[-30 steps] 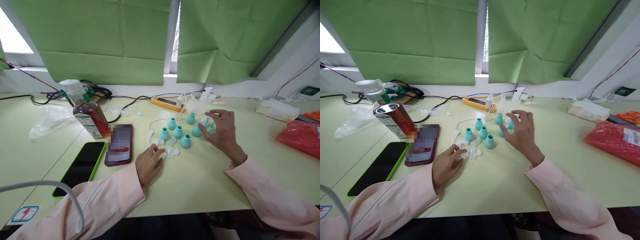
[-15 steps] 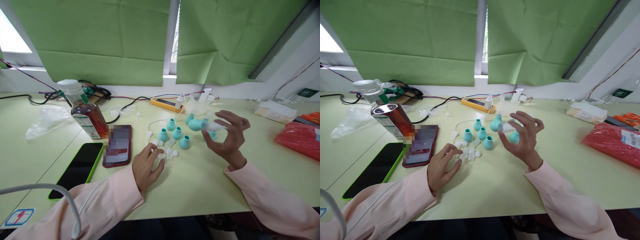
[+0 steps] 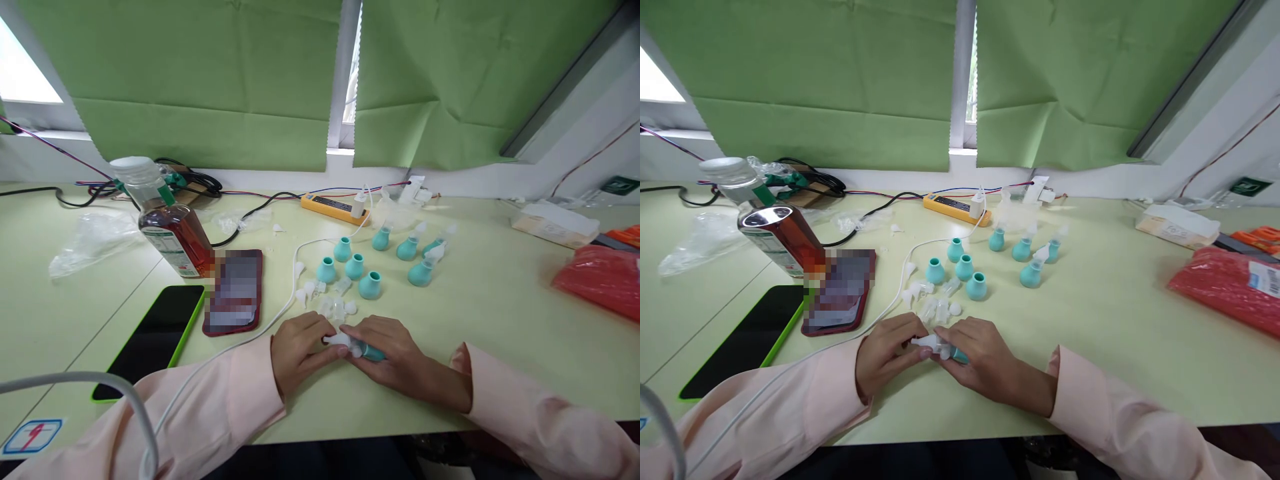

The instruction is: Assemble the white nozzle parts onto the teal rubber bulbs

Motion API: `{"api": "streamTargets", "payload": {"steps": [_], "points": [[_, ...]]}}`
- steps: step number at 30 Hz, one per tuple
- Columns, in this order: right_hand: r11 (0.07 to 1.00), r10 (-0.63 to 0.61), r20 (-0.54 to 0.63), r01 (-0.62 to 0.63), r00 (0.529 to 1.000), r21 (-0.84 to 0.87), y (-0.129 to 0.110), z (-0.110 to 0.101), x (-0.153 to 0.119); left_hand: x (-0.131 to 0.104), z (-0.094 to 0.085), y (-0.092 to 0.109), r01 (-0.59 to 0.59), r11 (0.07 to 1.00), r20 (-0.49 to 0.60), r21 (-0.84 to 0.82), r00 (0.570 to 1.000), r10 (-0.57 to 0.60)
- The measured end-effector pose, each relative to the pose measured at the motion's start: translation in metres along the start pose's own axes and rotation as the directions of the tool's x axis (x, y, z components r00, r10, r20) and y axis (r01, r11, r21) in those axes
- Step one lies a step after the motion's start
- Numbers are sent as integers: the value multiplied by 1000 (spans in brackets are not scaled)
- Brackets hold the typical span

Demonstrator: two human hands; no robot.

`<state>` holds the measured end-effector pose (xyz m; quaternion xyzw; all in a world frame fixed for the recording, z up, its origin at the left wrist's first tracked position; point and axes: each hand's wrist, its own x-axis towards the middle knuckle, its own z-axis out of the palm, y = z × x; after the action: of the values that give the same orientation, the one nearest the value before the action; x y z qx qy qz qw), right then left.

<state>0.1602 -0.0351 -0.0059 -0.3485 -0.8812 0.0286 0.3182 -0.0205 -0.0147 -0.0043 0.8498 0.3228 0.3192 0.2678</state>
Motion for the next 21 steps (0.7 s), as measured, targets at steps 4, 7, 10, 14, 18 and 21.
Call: {"api": "streamTargets", "payload": {"steps": [4,7,10,14,18,21], "points": [[998,-2,39,0,999,63,-1,-1,1,1,4,0,111,980,201,-168,977,-77],[996,-38,53,33,998,88,-2,-5,4,4,1,5,390,782,292,-486,916,-276],[995,-24,23,22,999,99,1,-7,7,9,-7,5,478,630,219,-612,868,-446],[968,154,12,-154,988,196,5,-5,11,15,-13,-8,353,850,-97,-392,902,-420],[924,290,78,-300,954,236,5,-8,14,15,-9,-15,355,921,-126,-161,918,-376],[916,301,111,-319,947,244,3,-14,15,12,-7,-10,318,943,-192,-99,924,-331]]}}
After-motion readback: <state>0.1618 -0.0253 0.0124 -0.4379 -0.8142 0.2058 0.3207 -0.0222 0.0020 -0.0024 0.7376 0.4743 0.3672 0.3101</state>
